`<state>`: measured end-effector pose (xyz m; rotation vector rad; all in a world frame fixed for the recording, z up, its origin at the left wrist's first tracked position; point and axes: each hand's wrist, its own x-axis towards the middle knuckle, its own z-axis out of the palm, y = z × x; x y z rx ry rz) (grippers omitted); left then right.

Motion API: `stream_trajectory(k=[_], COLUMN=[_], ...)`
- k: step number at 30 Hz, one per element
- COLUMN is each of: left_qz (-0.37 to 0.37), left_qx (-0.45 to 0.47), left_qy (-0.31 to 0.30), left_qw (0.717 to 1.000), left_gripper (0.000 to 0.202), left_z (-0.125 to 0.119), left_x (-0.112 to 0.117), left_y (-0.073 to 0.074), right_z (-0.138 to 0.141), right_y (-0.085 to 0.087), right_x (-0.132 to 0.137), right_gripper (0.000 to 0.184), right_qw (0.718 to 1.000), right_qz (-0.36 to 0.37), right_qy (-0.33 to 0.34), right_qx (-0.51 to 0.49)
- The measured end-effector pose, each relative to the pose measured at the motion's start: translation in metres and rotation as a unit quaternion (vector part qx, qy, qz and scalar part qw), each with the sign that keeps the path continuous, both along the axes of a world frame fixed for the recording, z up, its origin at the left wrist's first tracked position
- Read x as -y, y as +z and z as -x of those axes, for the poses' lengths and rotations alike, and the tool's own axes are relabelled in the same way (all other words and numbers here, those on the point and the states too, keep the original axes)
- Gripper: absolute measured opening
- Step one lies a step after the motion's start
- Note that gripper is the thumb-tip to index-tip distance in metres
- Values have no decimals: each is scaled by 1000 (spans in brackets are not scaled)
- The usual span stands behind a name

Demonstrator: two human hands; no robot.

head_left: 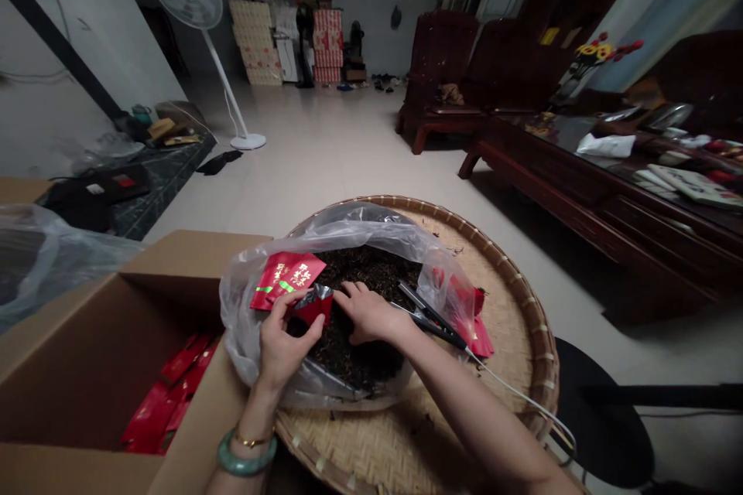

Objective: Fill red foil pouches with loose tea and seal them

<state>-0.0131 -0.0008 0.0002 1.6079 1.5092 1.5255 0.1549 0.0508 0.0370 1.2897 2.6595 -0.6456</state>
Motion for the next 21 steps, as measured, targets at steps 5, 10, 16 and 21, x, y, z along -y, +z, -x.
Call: stream_trajectory(k=[5, 10, 16, 21], left_qz=[-7, -3, -4, -7], left_qx=[3, 5, 4, 7], left_qy=[-2, -2, -7, -2], left_qw=[1000, 1000, 1000, 1000], left_gripper=[34, 34, 34, 32], left_z=[0, 0, -1, -3], left_x=[0, 0, 1, 1], left_y=[1, 1, 0, 2], right_z=[1, 3, 5, 5], right_y=[-3, -4, -9, -19], right_x=[-3, -4, -5, -6], right_gripper=[73, 73, 64, 60], right_qw=[1000, 999, 998, 997], right_qz=[-20, -37, -59, -66], right_qy=[3, -1, -18, -20], right_qx=[-4, 11, -1, -23])
